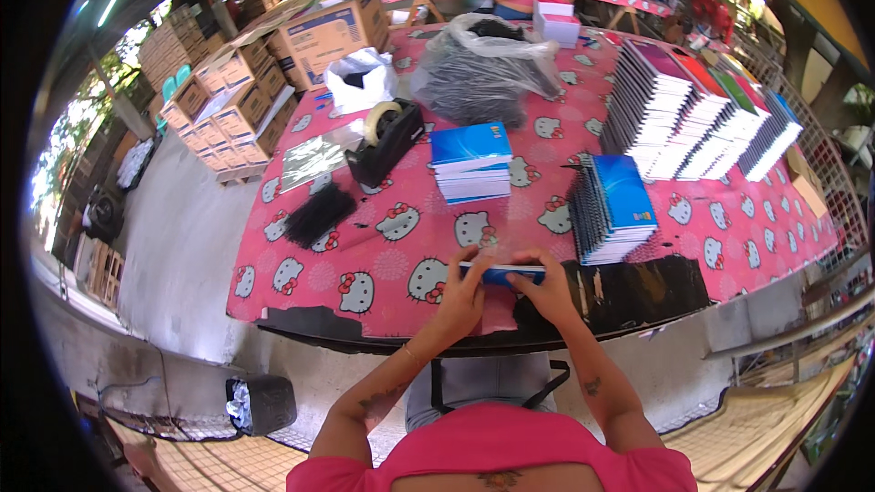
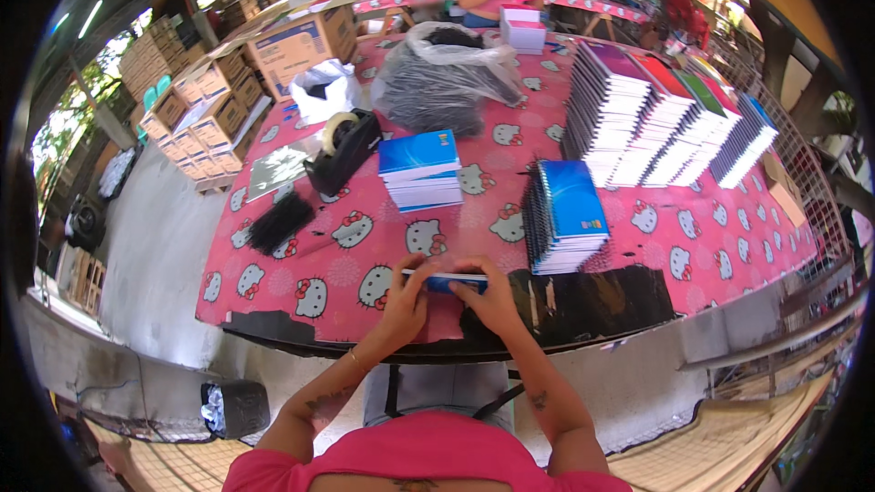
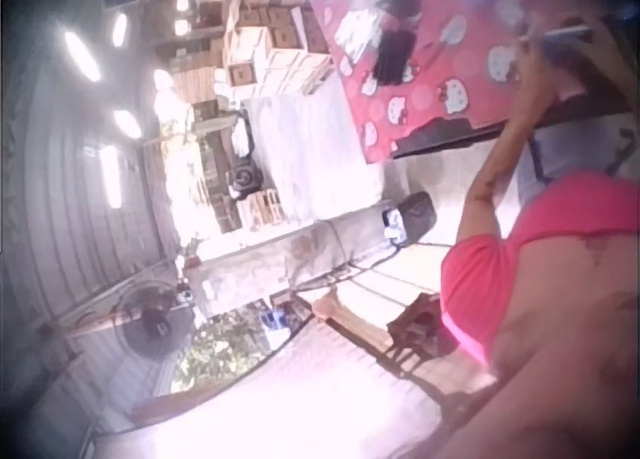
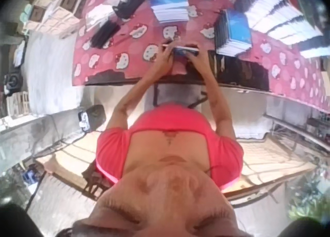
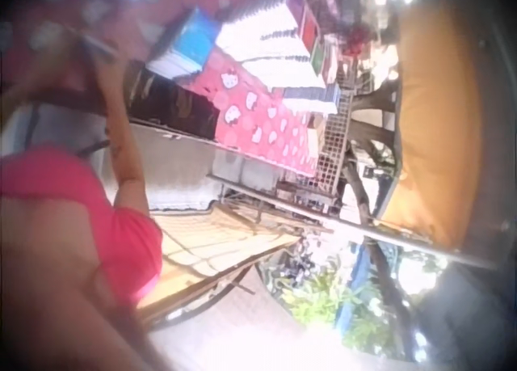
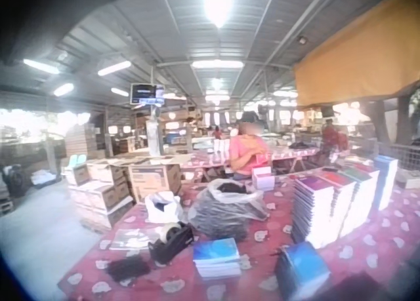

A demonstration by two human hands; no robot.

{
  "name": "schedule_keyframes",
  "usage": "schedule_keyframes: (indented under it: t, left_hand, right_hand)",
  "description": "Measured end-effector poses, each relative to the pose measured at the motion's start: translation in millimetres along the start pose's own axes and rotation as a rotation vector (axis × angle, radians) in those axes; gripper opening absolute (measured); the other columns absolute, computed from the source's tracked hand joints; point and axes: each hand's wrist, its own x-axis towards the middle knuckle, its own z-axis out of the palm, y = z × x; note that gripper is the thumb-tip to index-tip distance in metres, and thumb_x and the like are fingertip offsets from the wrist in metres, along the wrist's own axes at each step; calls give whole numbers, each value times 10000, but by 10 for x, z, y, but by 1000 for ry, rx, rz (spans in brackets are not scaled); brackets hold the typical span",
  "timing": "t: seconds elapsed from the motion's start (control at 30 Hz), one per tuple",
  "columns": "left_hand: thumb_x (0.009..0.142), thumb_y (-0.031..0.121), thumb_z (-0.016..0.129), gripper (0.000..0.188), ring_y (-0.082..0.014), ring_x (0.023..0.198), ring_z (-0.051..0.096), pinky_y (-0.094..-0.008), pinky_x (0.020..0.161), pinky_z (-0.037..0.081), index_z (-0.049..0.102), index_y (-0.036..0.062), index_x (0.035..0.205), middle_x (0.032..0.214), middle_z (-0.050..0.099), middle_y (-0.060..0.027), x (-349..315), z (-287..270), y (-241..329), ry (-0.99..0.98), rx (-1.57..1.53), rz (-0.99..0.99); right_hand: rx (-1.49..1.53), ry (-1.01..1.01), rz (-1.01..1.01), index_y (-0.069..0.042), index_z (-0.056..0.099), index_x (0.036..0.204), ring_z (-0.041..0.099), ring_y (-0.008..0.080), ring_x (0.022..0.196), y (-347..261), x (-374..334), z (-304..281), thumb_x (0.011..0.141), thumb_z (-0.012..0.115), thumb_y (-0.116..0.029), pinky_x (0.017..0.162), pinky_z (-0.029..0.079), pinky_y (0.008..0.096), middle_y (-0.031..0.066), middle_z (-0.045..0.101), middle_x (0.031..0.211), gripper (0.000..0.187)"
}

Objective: The person repeatedly picks up blue spiral-bound notebooks from a table, aligns them, and places them into a growing stack. The person handles the notebooks one at a time throughout the clip.

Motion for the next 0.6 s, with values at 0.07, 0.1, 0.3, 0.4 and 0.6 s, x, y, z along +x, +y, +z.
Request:
schedule_keyframes:
  t: [0.07,0.1,0.3,0.4,0.6]
  left_hand:
    - [855,-54,548,493,-409,1333,443,-443,1109,384,558,77,1330,1405,468,-207,92,-220,-10,-92,20,55]
    - [859,-45,558,489,-397,1289,473,-446,1082,400,557,77,1333,1350,508,-200,165,-360,-101,3,60,-1]
    - [843,12,638,438,-365,943,585,-497,829,479,598,63,1277,1069,620,-159,377,-1189,-945,172,835,53]
    - [841,-12,625,395,-337,906,603,-447,766,496,622,51,1231,1041,610,-146,396,-1022,-368,195,470,-24]
    - [920,67,672,176,-184,723,644,-317,614,494,722,26,1085,869,661,-103,161,-729,209,41,101,-112]
  right_hand:
    - [148,5,141,-64,577,1168,617,110,914,54,-42,-22,846,753,-15,796,503,268,51,663,1014,370]
    - [138,18,99,-62,579,1162,615,106,908,61,-59,-37,847,753,-14,792,501,265,46,663,1007,363]
    - [29,-14,53,-29,663,1082,591,73,838,161,-6,19,866,736,-19,734,489,237,0,653,927,229]
    - [98,5,56,-24,692,1103,609,65,836,244,0,18,875,732,-14,726,518,231,-11,667,944,232]
    - [102,-33,80,-27,703,1153,618,62,822,214,-17,-30,887,720,-17,728,518,225,-11,682,927,267]
